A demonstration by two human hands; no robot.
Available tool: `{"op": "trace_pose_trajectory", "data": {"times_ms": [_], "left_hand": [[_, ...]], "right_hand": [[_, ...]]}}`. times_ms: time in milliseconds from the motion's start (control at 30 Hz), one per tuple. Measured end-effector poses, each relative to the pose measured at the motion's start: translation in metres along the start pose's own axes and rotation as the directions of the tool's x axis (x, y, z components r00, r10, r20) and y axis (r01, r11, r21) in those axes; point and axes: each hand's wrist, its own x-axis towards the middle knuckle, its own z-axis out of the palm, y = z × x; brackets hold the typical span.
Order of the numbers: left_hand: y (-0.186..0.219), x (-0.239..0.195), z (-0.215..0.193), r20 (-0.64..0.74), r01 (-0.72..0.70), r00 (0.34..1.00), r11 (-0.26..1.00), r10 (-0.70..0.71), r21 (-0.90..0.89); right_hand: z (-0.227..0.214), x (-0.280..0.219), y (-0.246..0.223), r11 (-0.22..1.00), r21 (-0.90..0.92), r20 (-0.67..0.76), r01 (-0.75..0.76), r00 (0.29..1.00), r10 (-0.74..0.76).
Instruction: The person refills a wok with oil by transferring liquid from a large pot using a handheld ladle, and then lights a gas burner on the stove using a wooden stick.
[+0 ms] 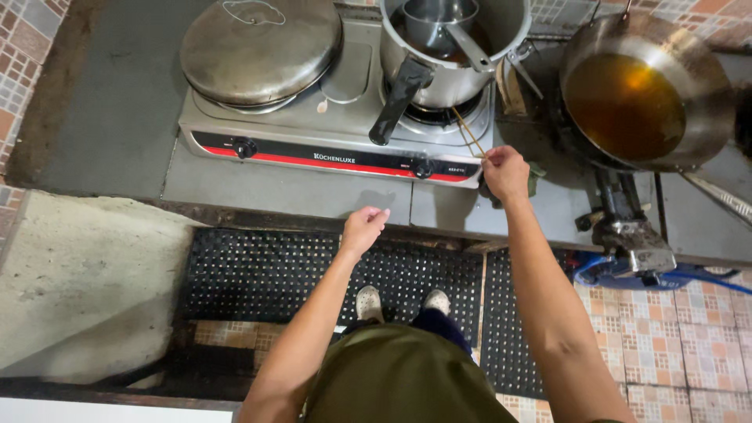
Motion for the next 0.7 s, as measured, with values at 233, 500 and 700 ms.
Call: {"op": "trace_pose_trajectory", "data": {"times_ms": [233,500,700], "left_hand": [[-0.003,0.010,0.018,-0.028,-0.026,0.999,0.999,0.025,-0.047],[0.019,0.015,0.049,-0.051,-0.070,0.996,0.997,0.067,-0.045],[0.036,0.007,0.066,-0.073,-0.019,0.997,0.998,0.015,-0.051]], "right_hand": [[-0.004,0.018,0.014,0.999,-0.030,0.002,0.016,1.000,-0.016],[-0.023,0.034,0.019,0.998,0.007,0.019,0.068,0.998,-0.068],[-0.054,0.033,0.012,0.996,0.005,0.044,0.091,0.995,-0.091]]}}
